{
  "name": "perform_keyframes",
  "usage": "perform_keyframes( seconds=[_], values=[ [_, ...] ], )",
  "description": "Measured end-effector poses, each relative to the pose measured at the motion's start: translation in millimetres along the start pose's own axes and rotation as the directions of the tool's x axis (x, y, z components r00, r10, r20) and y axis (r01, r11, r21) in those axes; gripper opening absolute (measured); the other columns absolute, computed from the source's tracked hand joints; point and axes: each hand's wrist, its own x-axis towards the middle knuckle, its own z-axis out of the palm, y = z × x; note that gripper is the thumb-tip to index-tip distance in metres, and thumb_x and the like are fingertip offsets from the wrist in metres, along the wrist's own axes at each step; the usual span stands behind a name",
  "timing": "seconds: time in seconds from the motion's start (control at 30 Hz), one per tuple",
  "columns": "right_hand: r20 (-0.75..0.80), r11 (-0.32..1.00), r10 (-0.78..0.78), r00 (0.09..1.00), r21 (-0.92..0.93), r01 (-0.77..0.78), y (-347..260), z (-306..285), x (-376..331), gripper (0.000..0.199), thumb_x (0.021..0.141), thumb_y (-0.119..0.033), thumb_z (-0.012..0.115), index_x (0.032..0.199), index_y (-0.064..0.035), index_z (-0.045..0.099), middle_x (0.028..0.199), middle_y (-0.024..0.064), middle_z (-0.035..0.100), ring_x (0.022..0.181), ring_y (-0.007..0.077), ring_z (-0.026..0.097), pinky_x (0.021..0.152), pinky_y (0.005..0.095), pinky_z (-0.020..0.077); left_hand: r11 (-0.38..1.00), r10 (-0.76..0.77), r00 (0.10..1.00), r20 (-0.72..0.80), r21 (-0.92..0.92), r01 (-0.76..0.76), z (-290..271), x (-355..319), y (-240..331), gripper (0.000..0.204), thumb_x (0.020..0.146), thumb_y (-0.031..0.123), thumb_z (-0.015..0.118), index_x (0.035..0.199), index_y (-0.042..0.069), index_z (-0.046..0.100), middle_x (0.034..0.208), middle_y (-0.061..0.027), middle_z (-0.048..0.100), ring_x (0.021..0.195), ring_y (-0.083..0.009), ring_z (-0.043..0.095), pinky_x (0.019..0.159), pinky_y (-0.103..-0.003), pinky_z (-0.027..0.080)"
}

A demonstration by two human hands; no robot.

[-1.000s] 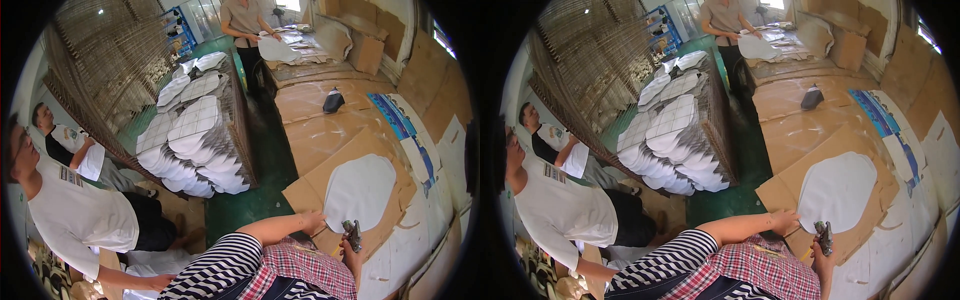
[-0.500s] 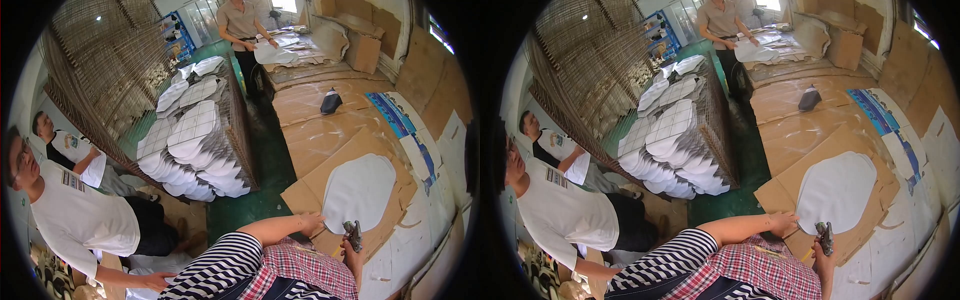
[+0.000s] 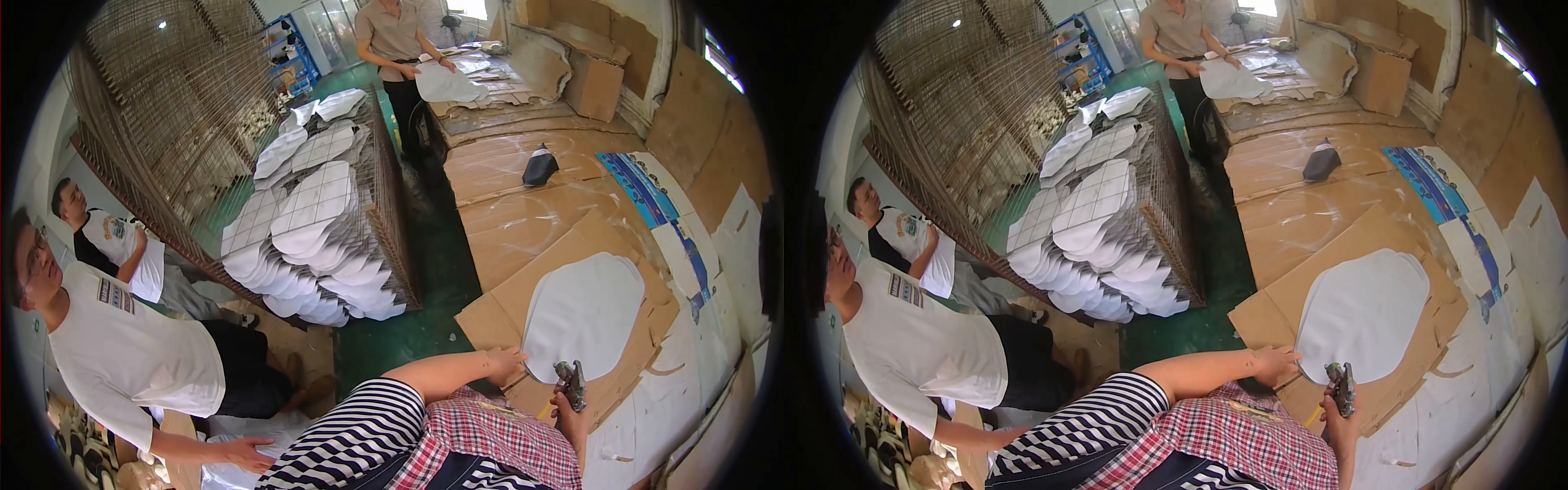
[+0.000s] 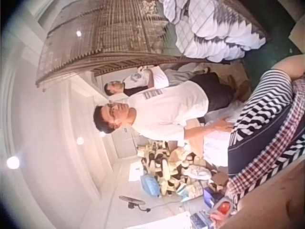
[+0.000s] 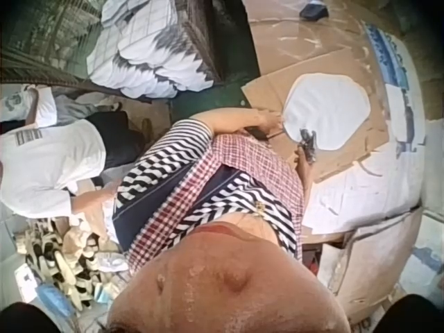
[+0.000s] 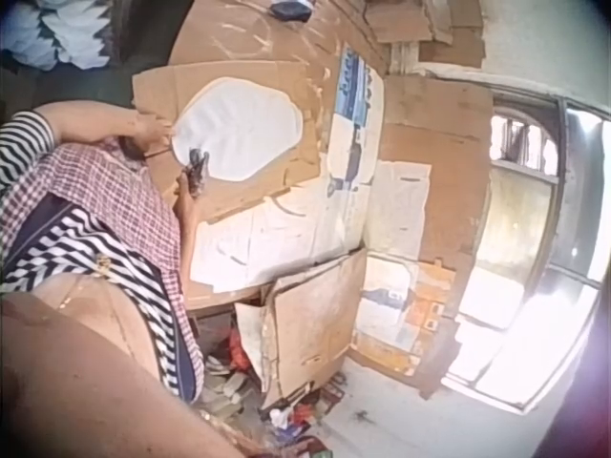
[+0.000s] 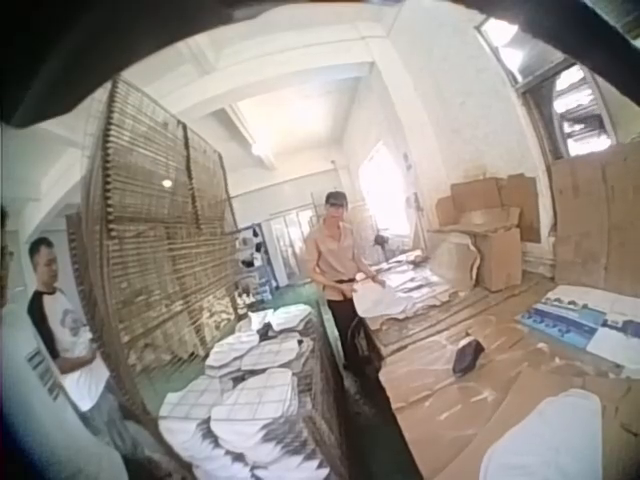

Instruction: Apply adhesive to foam cushions and assemble them with fabric covers.

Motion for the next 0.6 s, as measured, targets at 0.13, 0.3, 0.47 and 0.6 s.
perform_keyframes(
  seconds=[0.13, 0.3, 0.47, 0.6],
  values=[
    [-0.040, 0.999, -0.040, 0.998, 0.005, 0.040, 1.3, 0.5, -0.9, 0.026, 0.084, -0.008, 0.060, 0.109, -0.0028, 0.054, 0.091, 0.0051, 0.061, 0.073, 0.0135, 0.060, 0.051, 0.0238, 0.0466, 1.000, 0.002, 1.000, 0.002, 0.007, -0.002, -3.3, 0.5, 2.2, 0.051, 0.075, 0.019, 0.060, 0.124, 0.013, 0.051, 0.143, -0.0077, 0.026, 0.131, -0.0256, 0.026, 0.097, -0.044, 0.039],
    [-0.055, 0.999, -0.052, 0.997, 0.008, 0.053, 2.3, 0.1, -2.2, 0.024, 0.084, -0.009, 0.061, 0.107, -0.0029, 0.056, 0.091, 0.0049, 0.061, 0.073, 0.0133, 0.060, 0.051, 0.0236, 0.0465, 1.000, -0.004, 0.999, 0.038, 0.011, 0.004, -4.8, 1.0, 3.6, 0.053, 0.075, 0.018, 0.059, 0.126, 0.012, 0.047, 0.146, -0.0086, 0.022, 0.133, -0.0286, 0.022, 0.098, -0.048, 0.039],
    [-0.062, 0.999, -0.046, 0.997, 0.016, 0.047, 2.9, -0.6, -3.7, 0.025, 0.084, -0.009, 0.061, 0.108, -0.0032, 0.056, 0.091, 0.0048, 0.061, 0.073, 0.0133, 0.060, 0.051, 0.0235, 0.0465, 1.000, 0.004, 1.000, 0.012, 0.001, -0.004, 0.0, 1.9, 1.8, 0.050, 0.075, 0.018, 0.059, 0.123, 0.012, 0.048, 0.145, -0.0085, 0.023, 0.132, -0.0290, 0.023, 0.098, -0.047, 0.039],
    [-0.069, 1.000, -0.029, 0.997, 0.007, 0.030, 4.3, -1.9, -4.6, 0.025, 0.084, -0.009, 0.061, 0.108, -0.0036, 0.056, 0.091, 0.0045, 0.061, 0.073, 0.0129, 0.060, 0.052, 0.0232, 0.0465, 1.000, 0.003, 1.000, -0.005, -0.006, -0.003, -0.2, 0.4, 3.4, 0.047, 0.075, 0.018, 0.059, 0.121, 0.012, 0.049, 0.144, -0.0086, 0.025, 0.131, -0.0291, 0.025, 0.097, -0.047, 0.039]
  ],
)
